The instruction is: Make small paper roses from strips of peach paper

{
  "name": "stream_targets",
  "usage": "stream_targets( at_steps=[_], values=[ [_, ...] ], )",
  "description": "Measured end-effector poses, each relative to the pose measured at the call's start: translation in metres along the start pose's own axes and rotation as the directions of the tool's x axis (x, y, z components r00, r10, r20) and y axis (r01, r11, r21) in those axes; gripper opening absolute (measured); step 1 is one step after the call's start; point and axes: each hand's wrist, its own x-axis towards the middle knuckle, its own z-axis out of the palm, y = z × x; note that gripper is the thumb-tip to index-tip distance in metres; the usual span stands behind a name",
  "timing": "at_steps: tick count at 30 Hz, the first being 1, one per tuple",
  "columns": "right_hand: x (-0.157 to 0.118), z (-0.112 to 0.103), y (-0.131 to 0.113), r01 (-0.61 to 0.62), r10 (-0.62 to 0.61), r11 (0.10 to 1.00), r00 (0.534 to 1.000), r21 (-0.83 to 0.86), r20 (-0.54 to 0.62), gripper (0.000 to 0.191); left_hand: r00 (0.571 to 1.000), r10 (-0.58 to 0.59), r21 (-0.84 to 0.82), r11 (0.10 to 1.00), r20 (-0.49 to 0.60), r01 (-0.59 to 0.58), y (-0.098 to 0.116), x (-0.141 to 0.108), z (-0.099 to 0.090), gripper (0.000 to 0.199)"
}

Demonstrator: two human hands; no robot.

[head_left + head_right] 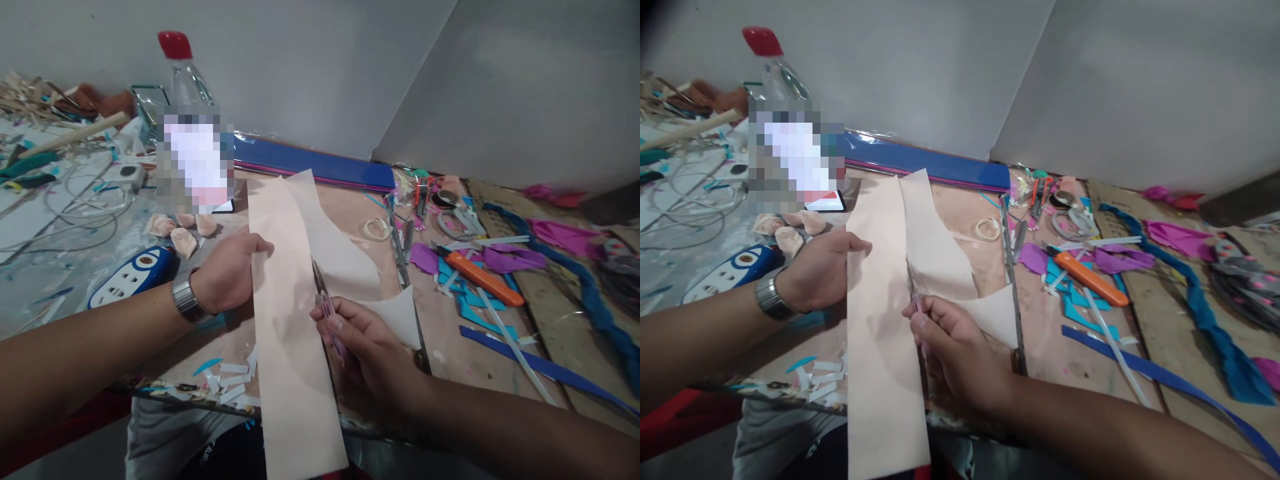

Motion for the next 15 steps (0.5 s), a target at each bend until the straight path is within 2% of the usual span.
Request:
stream_targets(
  at_steps=[3, 10, 15],
  values=[
    [0.0005, -0.0022, 0.0004, 0.011, -0.010, 1.000, 1.000, -0.023, 0.006, 0.032, 1.000, 0.002, -0.025, 1.000, -0.031, -0.002, -0.0004, -0.0004, 0.0014, 0.028],
    [0.0013, -0.0010, 0.0001, 0.042, -0.043, 0.998, 0.999, -0.039, -0.026, 0.036, 0.994, -0.042, 0.017, 0.999, 0.100, 0.040, -0.0006, -0.0069, 0.0057, 0.032],
    [0.0018, 0.0001, -0.0018, 0.028, -0.029, 0.998, 0.999, -0.059, -0.018, 0.039, 0.993, -0.028, 0.028, 0.999, 0.116, 0.024, -0.0021, -0.0090, 0.0060, 0.041]
  ],
)
